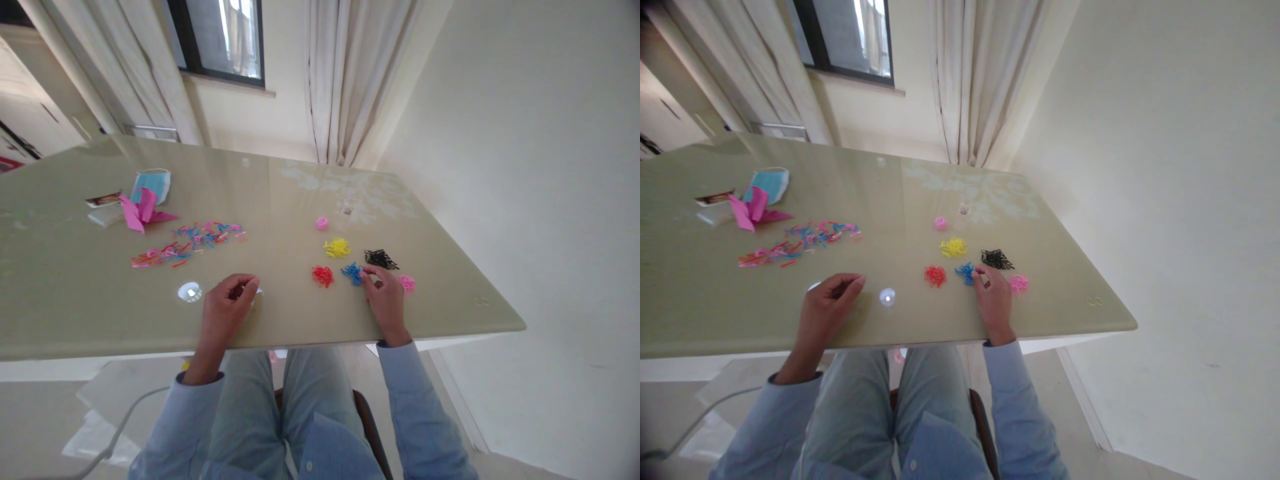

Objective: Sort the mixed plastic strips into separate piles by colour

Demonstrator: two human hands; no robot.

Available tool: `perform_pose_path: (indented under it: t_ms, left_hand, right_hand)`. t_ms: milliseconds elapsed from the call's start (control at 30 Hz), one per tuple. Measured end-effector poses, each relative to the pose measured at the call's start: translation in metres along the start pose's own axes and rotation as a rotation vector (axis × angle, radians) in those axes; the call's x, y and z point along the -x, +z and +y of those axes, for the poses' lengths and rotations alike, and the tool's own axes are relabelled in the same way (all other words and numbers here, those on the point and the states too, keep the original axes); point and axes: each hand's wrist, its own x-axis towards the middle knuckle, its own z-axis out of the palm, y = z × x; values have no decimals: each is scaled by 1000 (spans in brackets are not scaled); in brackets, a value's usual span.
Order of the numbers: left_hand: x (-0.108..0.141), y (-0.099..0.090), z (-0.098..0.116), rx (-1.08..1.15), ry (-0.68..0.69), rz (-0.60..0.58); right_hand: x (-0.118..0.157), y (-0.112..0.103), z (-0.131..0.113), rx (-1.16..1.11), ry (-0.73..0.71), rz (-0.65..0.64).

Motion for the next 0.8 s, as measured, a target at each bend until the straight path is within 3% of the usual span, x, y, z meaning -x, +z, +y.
perform_pose_path:
  t_ms: [267, 400, 600, 800]
  left_hand:
    - [0, 1, -3, 7, 6, -7]
    - [-1, 1, -4, 12, 10, -16]
    - [-1, 2, -1, -6, 62, -40]
    - [-7, -1, 2, 14, 31, -112]
  right_hand:
    - [13, -4, 6, -172, 104, 50]
    - [31, -6, 1, -135, 28, 67]
    - [56, -13, -8, -271, 69, -152]
    - [42, -25, -3, -276, 122, -257]
